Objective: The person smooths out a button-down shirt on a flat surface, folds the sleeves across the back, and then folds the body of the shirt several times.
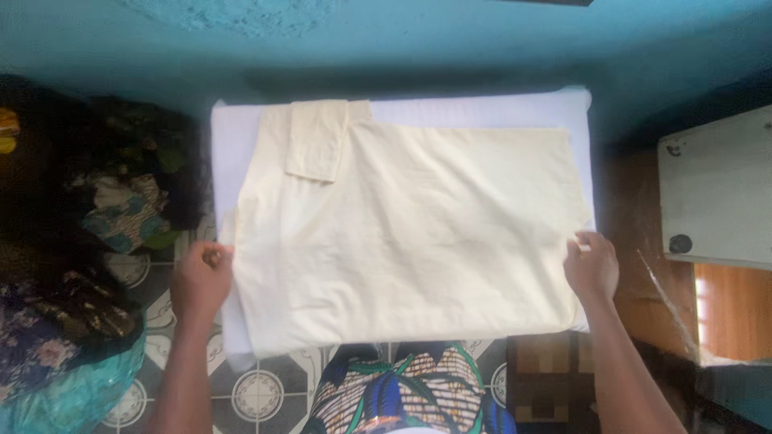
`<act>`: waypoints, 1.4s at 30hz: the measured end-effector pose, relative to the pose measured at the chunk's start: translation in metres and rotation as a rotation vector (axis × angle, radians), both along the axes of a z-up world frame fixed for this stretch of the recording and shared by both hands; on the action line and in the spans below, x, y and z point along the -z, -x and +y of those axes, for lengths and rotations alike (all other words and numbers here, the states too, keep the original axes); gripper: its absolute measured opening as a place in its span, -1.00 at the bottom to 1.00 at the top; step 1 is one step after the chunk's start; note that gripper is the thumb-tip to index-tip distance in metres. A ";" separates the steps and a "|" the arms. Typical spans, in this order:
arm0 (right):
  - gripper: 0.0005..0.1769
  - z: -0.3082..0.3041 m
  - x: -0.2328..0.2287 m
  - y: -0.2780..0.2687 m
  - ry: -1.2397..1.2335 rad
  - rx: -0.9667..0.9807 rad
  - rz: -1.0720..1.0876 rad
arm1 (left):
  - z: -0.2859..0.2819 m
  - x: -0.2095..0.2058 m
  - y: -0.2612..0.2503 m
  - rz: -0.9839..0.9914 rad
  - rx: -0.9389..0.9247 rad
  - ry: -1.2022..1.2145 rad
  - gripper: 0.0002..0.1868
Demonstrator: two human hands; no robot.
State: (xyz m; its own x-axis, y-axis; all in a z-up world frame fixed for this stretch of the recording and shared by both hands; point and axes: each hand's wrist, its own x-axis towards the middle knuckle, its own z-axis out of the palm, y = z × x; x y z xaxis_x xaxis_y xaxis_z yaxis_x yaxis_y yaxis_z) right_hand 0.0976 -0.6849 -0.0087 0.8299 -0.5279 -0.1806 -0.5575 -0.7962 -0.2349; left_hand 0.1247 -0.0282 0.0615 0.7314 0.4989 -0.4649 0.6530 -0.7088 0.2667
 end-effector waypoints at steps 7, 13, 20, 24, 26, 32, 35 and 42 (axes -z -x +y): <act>-0.64 -0.023 0.016 -0.153 0.084 -0.442 -0.172 | -0.028 0.035 -0.148 -0.333 0.038 0.051 -0.66; -0.46 -0.016 0.021 -0.213 0.150 -0.493 -0.038 | -0.050 0.067 -0.223 -0.232 -0.034 0.018 -0.44; -0.67 -0.022 0.016 -0.242 0.205 -0.533 0.212 | -0.063 0.031 -0.257 0.005 -0.058 0.211 -0.46; -0.59 -0.025 0.007 -0.259 0.064 -0.308 0.328 | -0.057 0.035 -0.264 -0.188 -0.244 0.347 -0.55; -0.55 -0.018 -0.005 -0.273 0.086 -0.300 0.330 | -0.053 0.032 -0.270 -0.213 -0.260 0.363 -0.64; -0.59 0.003 -0.024 -0.323 -0.048 -0.253 0.192 | -0.044 0.036 -0.288 -0.403 -0.310 0.369 -0.77; -0.62 0.007 0.003 -0.332 0.012 -0.191 0.109 | -0.040 0.052 -0.293 -0.435 -0.257 0.272 -0.76; -0.59 -0.007 0.027 -0.244 0.076 -0.304 -0.299 | -0.036 0.041 -0.228 -0.577 -0.129 0.173 -0.63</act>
State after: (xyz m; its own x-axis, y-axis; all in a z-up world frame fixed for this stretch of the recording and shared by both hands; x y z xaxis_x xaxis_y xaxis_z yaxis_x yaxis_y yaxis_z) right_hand 0.3412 -0.6915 -0.0355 0.9598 -0.2533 0.1211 -0.2108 -0.9350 -0.2851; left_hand 0.3530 -0.0638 0.0205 0.8277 0.5532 -0.0944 0.4471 -0.5485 0.7065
